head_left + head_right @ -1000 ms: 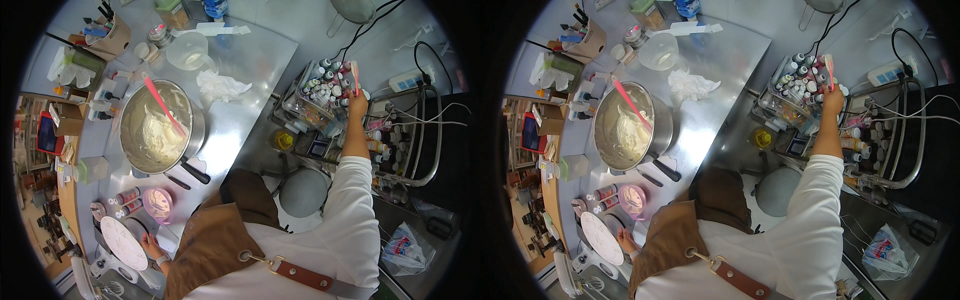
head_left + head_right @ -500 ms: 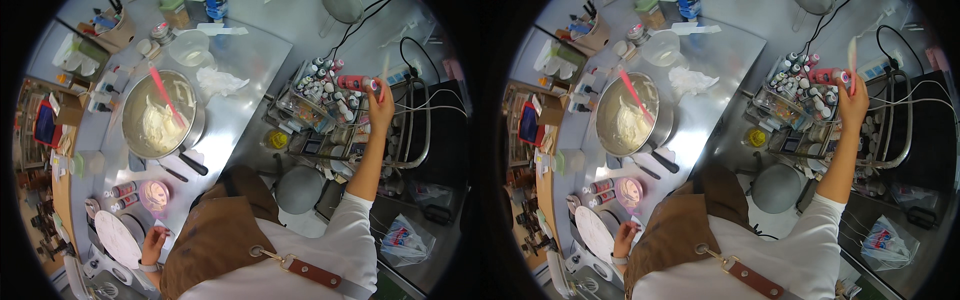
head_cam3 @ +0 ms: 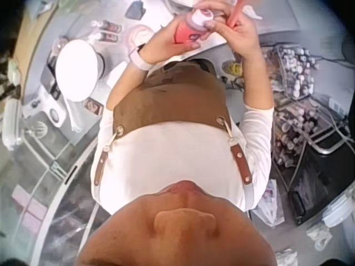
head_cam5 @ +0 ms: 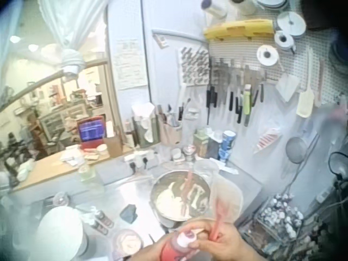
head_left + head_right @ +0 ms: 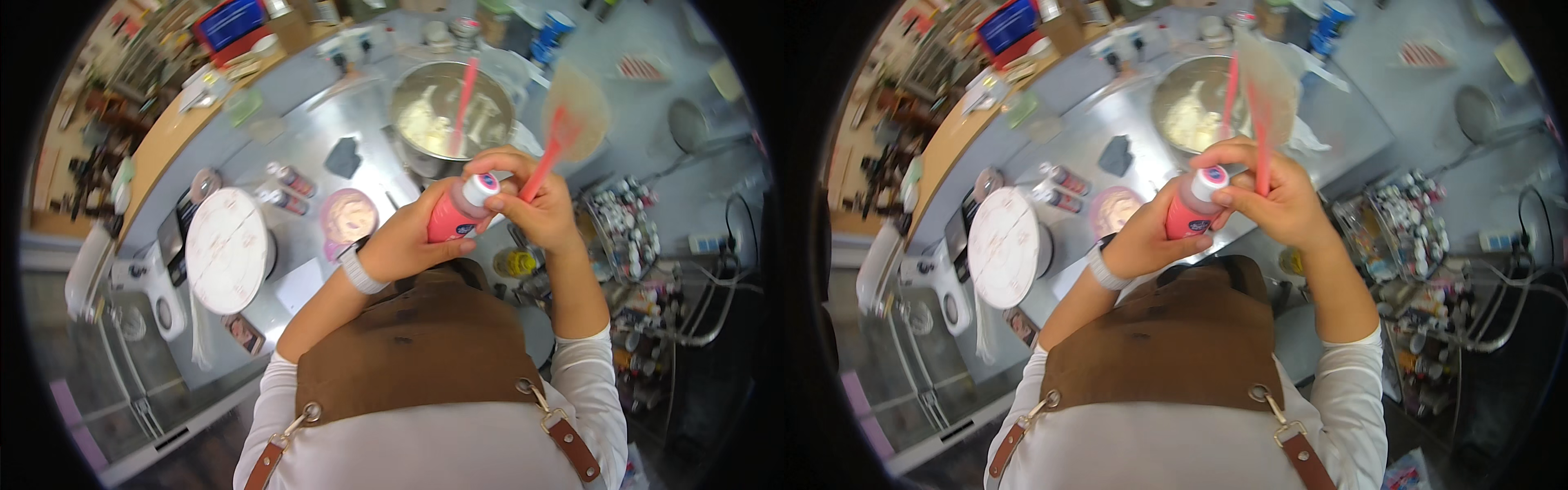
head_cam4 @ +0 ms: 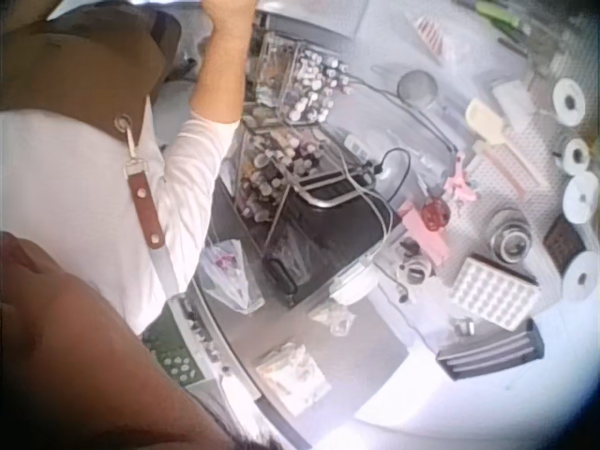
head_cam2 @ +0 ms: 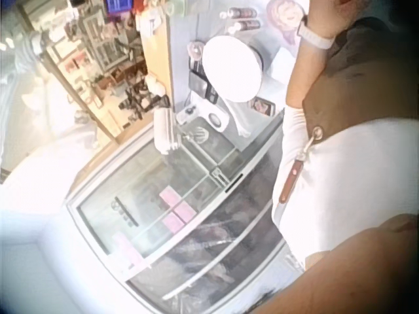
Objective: The person scoops white frosting from a large metal bowl into a small pink bowl, then adds pink food coloring and stirs to mix. The person uses a spatula and a spoon during the process.
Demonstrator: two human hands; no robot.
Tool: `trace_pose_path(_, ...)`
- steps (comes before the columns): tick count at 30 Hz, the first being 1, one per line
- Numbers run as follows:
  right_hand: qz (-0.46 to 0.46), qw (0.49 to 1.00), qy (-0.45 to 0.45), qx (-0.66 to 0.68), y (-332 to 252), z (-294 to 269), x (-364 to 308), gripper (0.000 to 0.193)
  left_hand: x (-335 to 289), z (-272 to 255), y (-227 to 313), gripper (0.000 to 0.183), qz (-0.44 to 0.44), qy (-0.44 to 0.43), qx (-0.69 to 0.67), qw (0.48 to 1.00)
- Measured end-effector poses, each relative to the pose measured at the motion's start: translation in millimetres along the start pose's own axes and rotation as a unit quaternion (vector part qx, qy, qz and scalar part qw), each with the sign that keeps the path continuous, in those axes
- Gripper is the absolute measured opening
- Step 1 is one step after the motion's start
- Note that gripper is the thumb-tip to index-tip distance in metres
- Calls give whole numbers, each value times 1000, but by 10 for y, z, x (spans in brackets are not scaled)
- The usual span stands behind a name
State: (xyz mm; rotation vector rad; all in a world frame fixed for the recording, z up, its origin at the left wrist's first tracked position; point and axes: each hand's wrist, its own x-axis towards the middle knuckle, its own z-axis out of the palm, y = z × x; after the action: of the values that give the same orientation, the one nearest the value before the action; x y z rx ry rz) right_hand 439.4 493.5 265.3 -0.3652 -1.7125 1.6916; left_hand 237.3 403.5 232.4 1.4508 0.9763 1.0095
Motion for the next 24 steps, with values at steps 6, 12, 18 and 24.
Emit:
trace_pose_path(6,29,998,36,54,300,616,417,38,-710,-405,-161,56,44,263,15,964)
trace_pose_path(12,128,989,11,66,609,1014,497,30,-1270,-551,-84,68,41,382,56,922)
trace_pose_path(18,174,982,-40,67,899,1336,504,28,-1774,-609,-104,87,163,482,124,852)
trace_pose_path(24,197,976,-64,61,1121,1435,438,27,-2545,-840,740,58,159,675,354,628)
